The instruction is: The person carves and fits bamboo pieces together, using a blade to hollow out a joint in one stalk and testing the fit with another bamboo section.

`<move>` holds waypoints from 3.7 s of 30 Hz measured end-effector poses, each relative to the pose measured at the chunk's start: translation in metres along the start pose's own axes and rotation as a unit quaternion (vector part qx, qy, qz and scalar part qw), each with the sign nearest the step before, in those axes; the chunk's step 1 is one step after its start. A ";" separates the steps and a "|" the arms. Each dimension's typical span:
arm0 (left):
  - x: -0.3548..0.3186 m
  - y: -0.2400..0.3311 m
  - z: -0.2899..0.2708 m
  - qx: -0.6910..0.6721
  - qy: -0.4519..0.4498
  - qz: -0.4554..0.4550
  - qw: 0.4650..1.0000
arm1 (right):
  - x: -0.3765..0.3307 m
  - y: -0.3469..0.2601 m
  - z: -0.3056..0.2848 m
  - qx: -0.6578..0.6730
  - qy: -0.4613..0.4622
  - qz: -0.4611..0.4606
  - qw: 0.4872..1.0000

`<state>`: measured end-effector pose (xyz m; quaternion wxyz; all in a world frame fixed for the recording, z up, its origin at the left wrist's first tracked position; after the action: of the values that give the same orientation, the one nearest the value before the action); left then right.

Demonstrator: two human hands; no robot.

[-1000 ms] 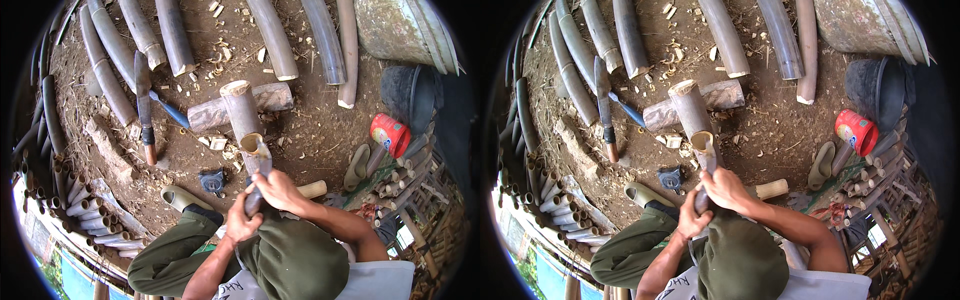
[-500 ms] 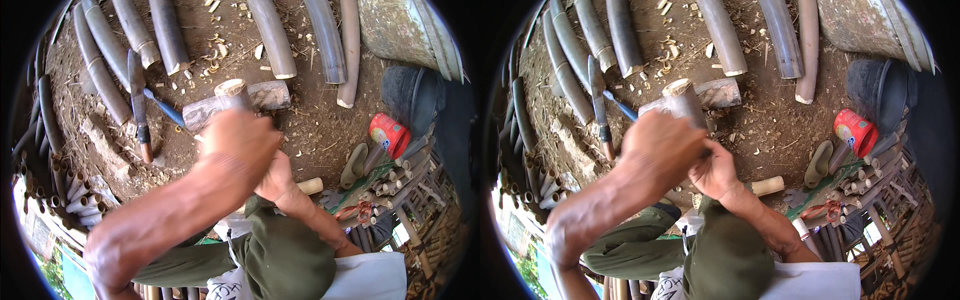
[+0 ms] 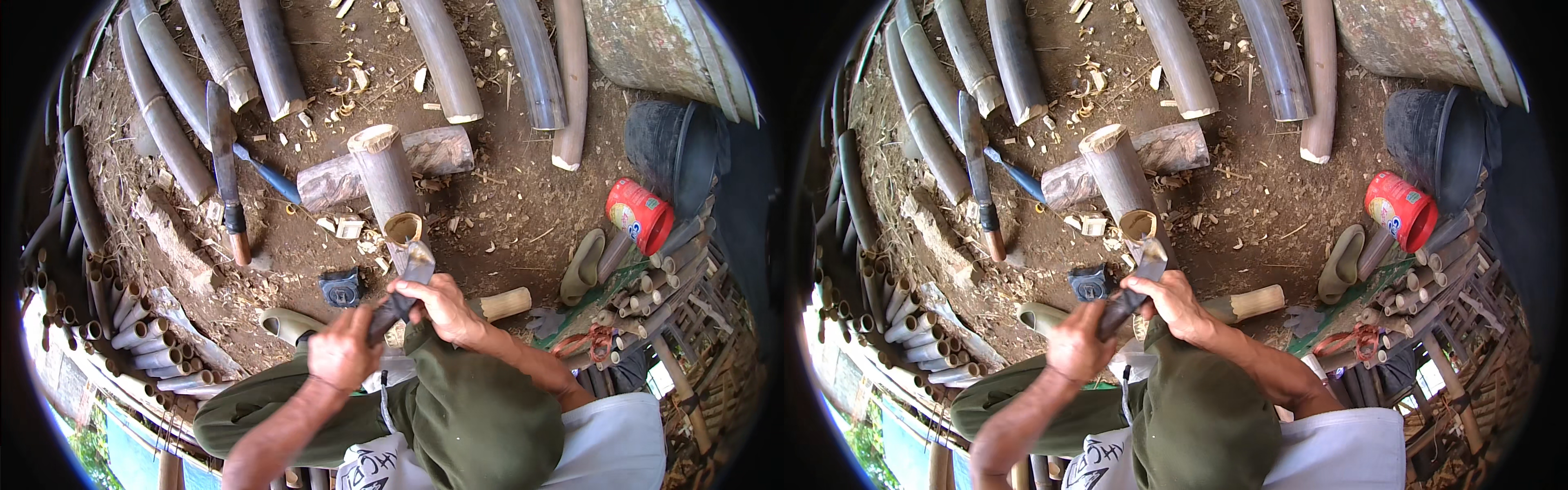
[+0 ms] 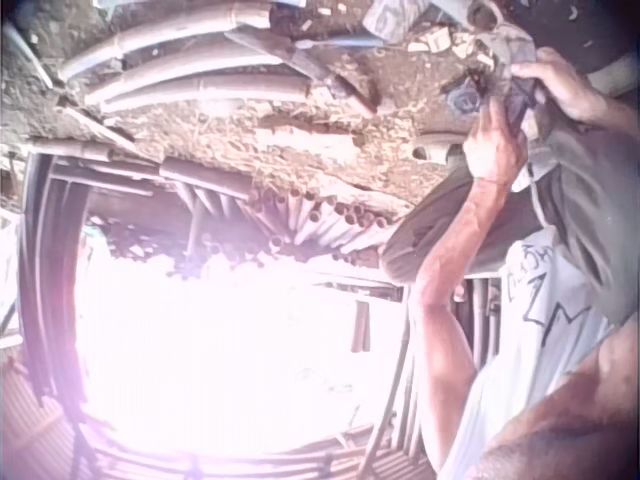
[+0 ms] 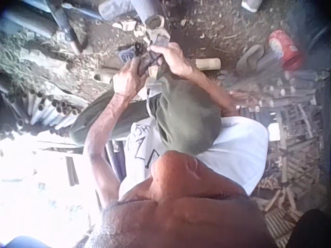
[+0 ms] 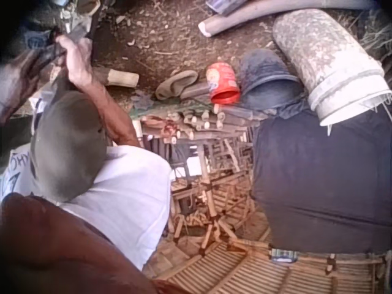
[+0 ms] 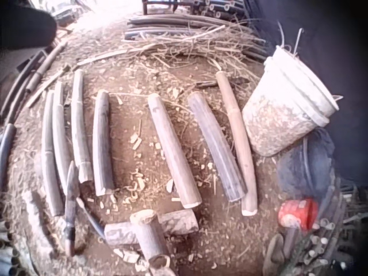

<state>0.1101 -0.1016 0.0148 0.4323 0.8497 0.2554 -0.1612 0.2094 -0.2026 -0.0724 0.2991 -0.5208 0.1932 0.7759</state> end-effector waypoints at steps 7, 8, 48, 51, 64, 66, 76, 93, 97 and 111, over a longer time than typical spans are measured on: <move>0.019 0.023 0.095 -0.123 0.074 -0.101 0.984 | -0.007 -0.016 -0.035 -0.123 0.231 -0.177 0.949; 0.015 0.012 0.073 -0.021 0.062 -0.017 0.998 | 0.005 -0.004 -0.026 -0.059 0.146 -0.136 0.978; 0.155 0.074 -0.085 0.372 -0.288 0.123 0.874 | 0.008 -0.057 0.047 0.450 -0.197 -0.030 0.871; 0.154 0.066 -0.082 0.378 -0.278 0.115 0.876 | 0.004 -0.065 0.051 0.419 -0.228 -0.058 0.877; 0.060 0.022 0.039 -0.537 -0.061 -0.110 0.834 | -0.080 -0.073 -0.020 -0.410 0.175 -0.314 0.838; 0.086 0.017 0.070 -0.582 -0.069 -0.191 0.788 | -0.072 -0.076 -0.031 -0.489 0.216 -0.244 0.809; 0.122 0.015 0.070 -0.815 0.207 -0.190 0.507 | -0.059 -0.151 0.028 -0.793 0.138 -0.136 0.577; 0.119 0.011 0.060 -0.740 0.146 -0.210 0.622 | -0.065 -0.144 0.018 -0.771 0.167 -0.126 0.601; 0.111 0.010 0.065 -0.904 0.216 -0.132 0.344 | -0.053 -0.155 0.074 -0.850 0.062 -0.138 0.504; 0.101 0.044 0.113 -0.872 0.180 -0.137 0.433 | -0.051 -0.110 -0.001 -0.847 0.103 -0.205 0.480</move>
<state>0.2121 -0.1862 -0.0718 0.8604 -0.0150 0.4459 0.2464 0.2970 -0.1347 -0.0245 -0.1580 -0.6229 -0.6401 0.4210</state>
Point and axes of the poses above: each hand's wrist, its own x-axis towards the middle knuckle, its own z-axis out of the palm, y = z × x, the point moved 9 cm from there along x, towards the middle knuckle, and after that the axes turned 14 degrees about z, right-handed, at the moved point
